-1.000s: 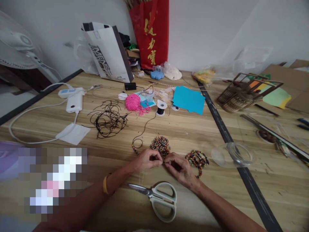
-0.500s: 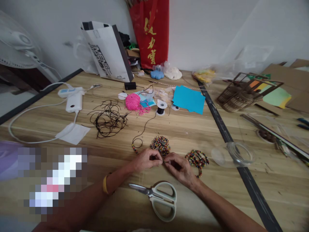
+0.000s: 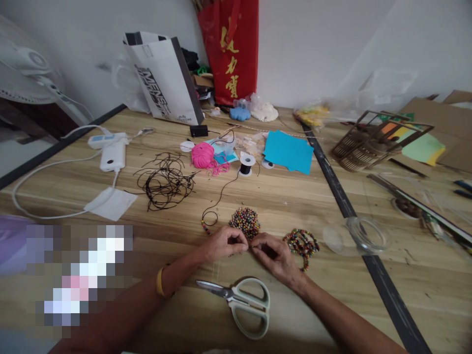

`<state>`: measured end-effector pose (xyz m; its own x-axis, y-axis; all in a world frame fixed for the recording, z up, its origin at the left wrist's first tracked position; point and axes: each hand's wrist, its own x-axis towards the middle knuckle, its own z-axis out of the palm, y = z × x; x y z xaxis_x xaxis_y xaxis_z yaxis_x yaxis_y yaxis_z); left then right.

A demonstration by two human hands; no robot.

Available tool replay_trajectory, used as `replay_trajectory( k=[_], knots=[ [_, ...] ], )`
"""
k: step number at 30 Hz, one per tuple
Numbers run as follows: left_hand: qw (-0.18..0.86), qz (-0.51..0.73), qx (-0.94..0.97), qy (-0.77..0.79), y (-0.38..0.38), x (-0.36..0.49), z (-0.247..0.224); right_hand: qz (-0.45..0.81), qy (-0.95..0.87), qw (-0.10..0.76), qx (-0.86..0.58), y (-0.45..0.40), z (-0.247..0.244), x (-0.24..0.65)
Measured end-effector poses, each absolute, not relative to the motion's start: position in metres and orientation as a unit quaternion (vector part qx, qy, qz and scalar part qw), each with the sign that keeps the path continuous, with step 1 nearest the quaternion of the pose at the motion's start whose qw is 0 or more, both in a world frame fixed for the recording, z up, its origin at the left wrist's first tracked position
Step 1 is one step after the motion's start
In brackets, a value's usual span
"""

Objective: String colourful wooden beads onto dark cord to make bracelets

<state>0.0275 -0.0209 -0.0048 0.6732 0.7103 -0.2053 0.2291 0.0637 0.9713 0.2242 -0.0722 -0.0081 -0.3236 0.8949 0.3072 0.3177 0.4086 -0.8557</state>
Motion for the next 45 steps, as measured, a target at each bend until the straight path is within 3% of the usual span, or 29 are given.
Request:
replay_trajectory(
  k=[34, 45],
  knots=[
    [0.601, 0.193, 0.704, 0.324, -0.0196, 0.0256, -0.0057, 0.350, -0.751, 0.395, -0.395, -0.0718, -0.0062, 0.2238],
    [0.639, 0.192, 0.662, 0.340, -0.0202, 0.0273, -0.0083, 0.342, -0.756, 0.396, -0.393, -0.0719, -0.0078, 0.2232]
  ],
)
